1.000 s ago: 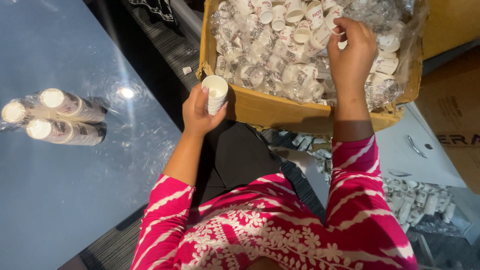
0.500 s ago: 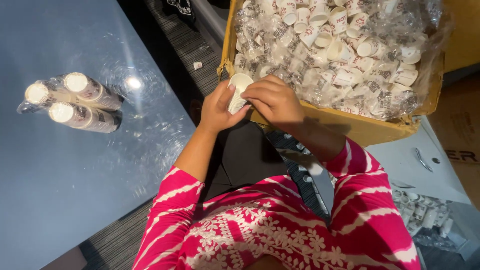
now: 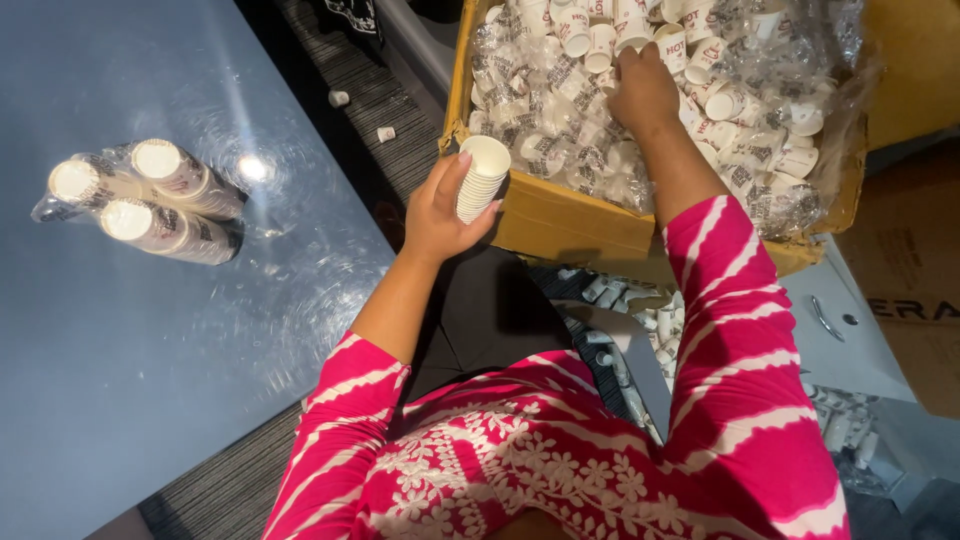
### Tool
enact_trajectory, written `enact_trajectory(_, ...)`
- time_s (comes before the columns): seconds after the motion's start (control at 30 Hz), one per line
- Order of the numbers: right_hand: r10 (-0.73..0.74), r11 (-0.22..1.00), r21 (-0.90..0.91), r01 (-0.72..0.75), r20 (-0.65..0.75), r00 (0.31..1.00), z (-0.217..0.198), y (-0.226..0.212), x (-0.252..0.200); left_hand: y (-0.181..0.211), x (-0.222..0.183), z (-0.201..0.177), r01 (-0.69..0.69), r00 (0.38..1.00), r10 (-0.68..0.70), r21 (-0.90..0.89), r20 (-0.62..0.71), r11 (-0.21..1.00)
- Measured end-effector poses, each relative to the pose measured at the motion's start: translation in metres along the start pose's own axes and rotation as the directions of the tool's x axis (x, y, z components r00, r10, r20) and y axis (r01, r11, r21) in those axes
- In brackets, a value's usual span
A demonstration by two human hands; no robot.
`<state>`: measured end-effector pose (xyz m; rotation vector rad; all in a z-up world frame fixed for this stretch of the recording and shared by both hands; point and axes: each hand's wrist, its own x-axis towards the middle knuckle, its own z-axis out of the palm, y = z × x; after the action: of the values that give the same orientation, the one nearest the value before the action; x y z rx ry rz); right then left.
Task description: The recorder is counting, stacking, and packaging paper cups from a large box into smaller plastic-wrapped bundles.
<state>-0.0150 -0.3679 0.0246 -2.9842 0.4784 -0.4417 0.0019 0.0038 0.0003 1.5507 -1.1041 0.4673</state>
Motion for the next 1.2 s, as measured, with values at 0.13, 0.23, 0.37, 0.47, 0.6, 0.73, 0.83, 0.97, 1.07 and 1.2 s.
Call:
enact_trajectory(0.13, 0.029, 0.993, -0.114, -0.031, -0.017, 0.999, 0.032, 0.061, 0.018, 0.001, 0.002, 0.001, -0.011, 1.0, 0.011, 0.021, -0.018, 1.0)
enact_trajectory(0.23, 0.034, 0.997, -0.052, -0.048, -0.254, 0.967, -0.001, 0.054, 0.02, -0.001, 0.001, 0.001, -0.016, 0.999, 0.017, 0.039, -0.031, 0.999)
enact_trajectory(0.37, 0.08, 0.83, 0.538, 0.145, -0.372, 0.925, -0.07, -0.032, -0.016, -0.008, -0.005, 0.009, 0.008, 0.999, -0.005, 0.082, -0.038, 0.997)
enact_trajectory(0.47, -0.042, 0.607, 0.764, 0.218, -0.243, 0.969, -0.092, -0.103, -0.056, -0.009, -0.007, 0.011, 0.037, 0.999, -0.036, 0.099, -0.012, 0.994)
enact_trajectory(0.6, -0.314, 0.648, 0.676, 0.351, -0.182, 0.932, -0.087, -0.168, -0.076, -0.014, -0.008, 0.011, 0.007, 1.0, -0.009, 0.091, 0.024, 0.996)
enact_trajectory(0.73, -0.38, 0.552, 0.742, 0.379, -0.18, 0.907, -0.074, -0.184, -0.074, -0.012, -0.012, 0.003, 0.081, 0.996, -0.084, 0.12, 0.014, 0.989)
enact_trajectory(0.83, -0.406, 0.245, 0.953, 0.177, -0.064, 0.911, -0.052, -0.202, -0.075, -0.008, -0.018, -0.006, 0.215, 0.971, -0.23, -0.181, -0.07, 0.96)
enact_trajectory(0.97, -0.508, -0.097, 0.984, -0.148, 0.079, 0.858, -0.024, -0.25, -0.091, 0.005, -0.055, -0.033, 0.434, 0.762, -0.633, -0.614, -0.141, 0.659)
enact_trajectory(1.07, -0.518, -0.265, 0.929, -0.259, 0.089, 0.851, -0.022, -0.291, -0.099, 0.036, -0.059, -0.079, 0.511, 0.5, -0.847, -0.728, -0.18, 0.456)
enact_trajectory(1.2, -0.471, -0.445, 0.853, -0.273, 0.037, 0.882, -0.04, -0.322, -0.1, 0.105, -0.035, -0.136, 0.346, 0.502, -0.865, -0.91, -0.027, 0.23)
